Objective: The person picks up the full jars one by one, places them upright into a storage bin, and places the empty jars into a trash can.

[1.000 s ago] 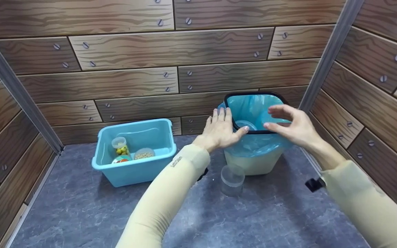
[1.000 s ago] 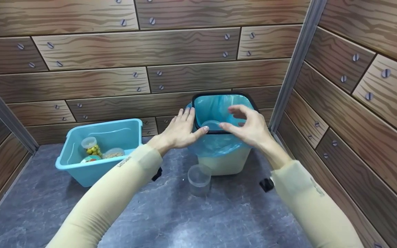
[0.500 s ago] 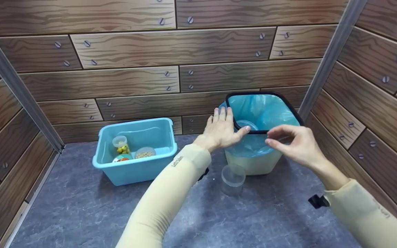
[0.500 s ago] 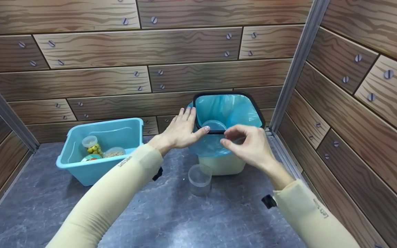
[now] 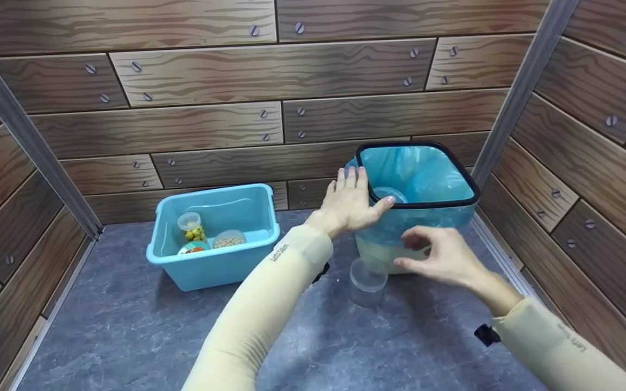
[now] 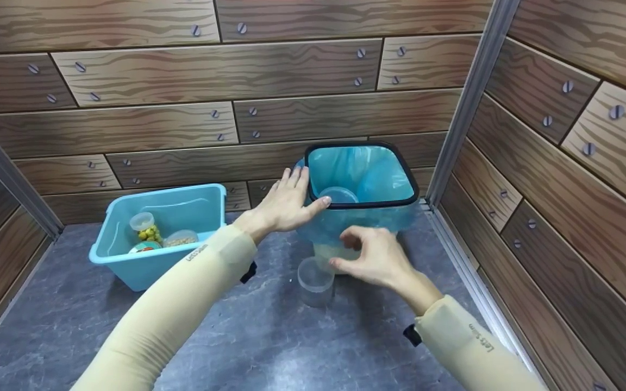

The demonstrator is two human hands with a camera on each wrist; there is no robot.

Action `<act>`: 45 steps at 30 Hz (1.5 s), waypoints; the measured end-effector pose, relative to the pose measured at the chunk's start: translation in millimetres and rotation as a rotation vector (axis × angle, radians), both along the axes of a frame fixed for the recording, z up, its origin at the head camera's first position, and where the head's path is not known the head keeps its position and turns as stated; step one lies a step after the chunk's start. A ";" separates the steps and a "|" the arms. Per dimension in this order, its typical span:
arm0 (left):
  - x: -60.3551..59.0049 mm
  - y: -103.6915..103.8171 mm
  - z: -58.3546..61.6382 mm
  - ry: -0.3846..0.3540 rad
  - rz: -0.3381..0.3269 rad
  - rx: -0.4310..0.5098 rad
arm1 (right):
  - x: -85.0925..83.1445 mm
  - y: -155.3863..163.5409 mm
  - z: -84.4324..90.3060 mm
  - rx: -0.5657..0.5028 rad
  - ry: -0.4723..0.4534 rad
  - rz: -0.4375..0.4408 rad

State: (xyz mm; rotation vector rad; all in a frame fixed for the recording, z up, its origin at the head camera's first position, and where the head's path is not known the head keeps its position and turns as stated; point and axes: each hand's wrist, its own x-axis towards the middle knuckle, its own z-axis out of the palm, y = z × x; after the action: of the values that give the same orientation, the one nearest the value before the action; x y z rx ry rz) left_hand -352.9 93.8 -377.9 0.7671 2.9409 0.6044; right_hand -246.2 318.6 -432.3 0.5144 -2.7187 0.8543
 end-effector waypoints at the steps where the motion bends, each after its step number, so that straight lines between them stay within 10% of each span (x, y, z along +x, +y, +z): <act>1: 0.1 -0.1 0.3 0.001 0.000 -0.001 | -0.5 -1.4 -4.3 0.019 -0.002 0.000; 22: -0.2 0.3 0.9 0.015 -0.001 0.009 | -7.7 -34.3 -88.2 0.018 -0.166 -0.173; 45: -0.4 0.1 -1.1 0.005 -0.003 0.004 | -13.6 -47.2 -102.7 0.037 -0.208 -0.304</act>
State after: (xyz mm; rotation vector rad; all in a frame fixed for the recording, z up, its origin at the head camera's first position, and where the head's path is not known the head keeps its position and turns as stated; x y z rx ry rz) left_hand -353.4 94.0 -379.1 0.7742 2.9433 0.6093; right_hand -259.8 271.5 -535.0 0.0138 -2.8985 0.8154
